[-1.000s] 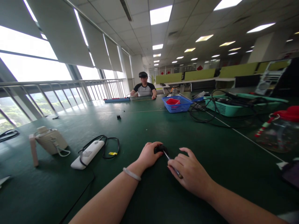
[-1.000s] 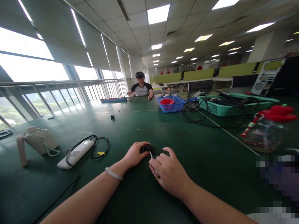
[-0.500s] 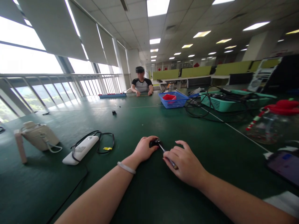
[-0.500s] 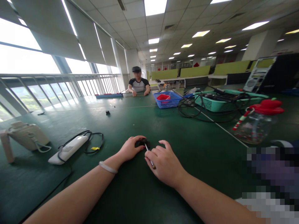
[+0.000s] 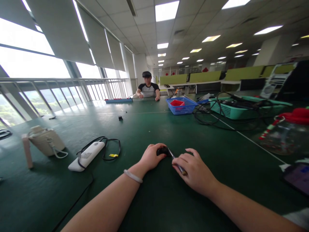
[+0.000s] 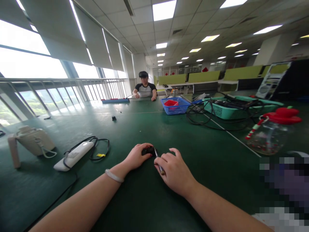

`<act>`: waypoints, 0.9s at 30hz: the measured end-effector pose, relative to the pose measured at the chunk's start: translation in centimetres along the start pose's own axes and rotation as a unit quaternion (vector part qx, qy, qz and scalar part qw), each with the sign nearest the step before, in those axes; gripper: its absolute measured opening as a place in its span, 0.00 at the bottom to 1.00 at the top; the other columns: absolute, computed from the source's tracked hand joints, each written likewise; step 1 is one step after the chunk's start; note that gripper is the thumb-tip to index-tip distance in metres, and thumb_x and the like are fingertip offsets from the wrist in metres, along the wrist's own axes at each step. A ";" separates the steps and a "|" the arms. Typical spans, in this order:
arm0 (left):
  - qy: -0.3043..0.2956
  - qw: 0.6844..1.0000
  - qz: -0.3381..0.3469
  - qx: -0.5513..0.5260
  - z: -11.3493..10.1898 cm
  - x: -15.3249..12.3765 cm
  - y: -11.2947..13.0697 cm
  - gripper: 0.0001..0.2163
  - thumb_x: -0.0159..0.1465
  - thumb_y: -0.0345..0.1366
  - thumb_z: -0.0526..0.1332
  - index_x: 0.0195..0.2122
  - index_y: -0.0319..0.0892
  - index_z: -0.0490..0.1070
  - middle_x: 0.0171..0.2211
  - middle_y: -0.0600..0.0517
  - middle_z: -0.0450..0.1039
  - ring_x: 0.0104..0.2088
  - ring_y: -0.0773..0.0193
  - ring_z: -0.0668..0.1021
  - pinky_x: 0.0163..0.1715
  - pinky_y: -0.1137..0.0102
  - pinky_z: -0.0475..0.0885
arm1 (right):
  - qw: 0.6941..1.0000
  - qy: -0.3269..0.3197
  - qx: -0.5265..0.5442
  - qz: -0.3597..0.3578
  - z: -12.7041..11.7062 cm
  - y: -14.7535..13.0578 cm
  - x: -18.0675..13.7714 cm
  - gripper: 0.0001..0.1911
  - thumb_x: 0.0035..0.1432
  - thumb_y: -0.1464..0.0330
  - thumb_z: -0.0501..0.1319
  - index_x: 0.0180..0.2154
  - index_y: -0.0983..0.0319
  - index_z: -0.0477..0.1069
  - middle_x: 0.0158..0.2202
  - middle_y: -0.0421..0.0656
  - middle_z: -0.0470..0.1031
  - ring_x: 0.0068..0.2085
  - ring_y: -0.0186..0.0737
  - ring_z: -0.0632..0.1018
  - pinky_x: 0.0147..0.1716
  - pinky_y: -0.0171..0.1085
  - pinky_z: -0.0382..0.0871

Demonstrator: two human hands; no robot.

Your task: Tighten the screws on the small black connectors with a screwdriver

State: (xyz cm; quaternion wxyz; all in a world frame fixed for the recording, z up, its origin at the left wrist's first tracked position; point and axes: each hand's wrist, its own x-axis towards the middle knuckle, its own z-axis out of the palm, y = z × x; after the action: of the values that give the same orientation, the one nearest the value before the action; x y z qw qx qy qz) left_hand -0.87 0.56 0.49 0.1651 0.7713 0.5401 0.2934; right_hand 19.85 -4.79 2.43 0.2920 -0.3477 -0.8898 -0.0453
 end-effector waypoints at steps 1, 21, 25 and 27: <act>0.001 1.000 0.000 -0.001 0.0 0.0 0.0 0.19 0.57 0.33 0.65 0.51 0.49 0.72 0.46 0.53 0.77 0.50 0.55 0.73 0.54 0.62 0.67 | 1.000 -0.004 0.006 0.001 0.0 0.0 0.0 0.07 0.62 0.73 0.57 0.37 0.58 0.73 0.33 0.39 0.75 0.36 0.39 0.74 0.56 0.52 0.55; 0.001 1.000 -0.004 0.001 0.1 0.0 -0.1 0.19 0.57 0.32 0.65 0.50 0.48 0.72 0.46 0.52 0.76 0.51 0.55 0.73 0.54 0.62 0.67 | 0.998 0.029 0.035 -0.050 0.1 -0.5 -0.4 0.06 0.63 0.70 0.58 0.40 0.57 0.73 0.32 0.38 0.76 0.34 0.37 0.74 0.57 0.52 0.52; 0.002 1.000 -0.007 0.000 0.2 0.0 -0.1 0.19 0.57 0.32 0.65 0.51 0.48 0.72 0.46 0.52 0.76 0.50 0.55 0.73 0.54 0.62 0.67 | 0.998 0.035 0.024 -0.052 0.0 -0.4 -0.4 0.07 0.63 0.70 0.58 0.41 0.57 0.73 0.33 0.39 0.77 0.35 0.37 0.75 0.57 0.51 0.53; 0.001 1.000 -0.009 0.001 0.2 0.0 -0.1 0.19 0.57 0.32 0.65 0.51 0.49 0.72 0.47 0.52 0.76 0.51 0.55 0.73 0.55 0.62 0.67 | 0.998 0.043 0.015 -0.053 0.0 -0.5 -0.3 0.07 0.63 0.70 0.58 0.41 0.57 0.74 0.33 0.39 0.77 0.34 0.37 0.75 0.56 0.51 0.54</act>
State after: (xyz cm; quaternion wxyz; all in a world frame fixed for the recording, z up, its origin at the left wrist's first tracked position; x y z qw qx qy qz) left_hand -0.84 0.63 0.30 0.1664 0.7664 0.5472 0.2925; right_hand 19.76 -5.34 2.29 0.3322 -0.2932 -0.8943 -0.0624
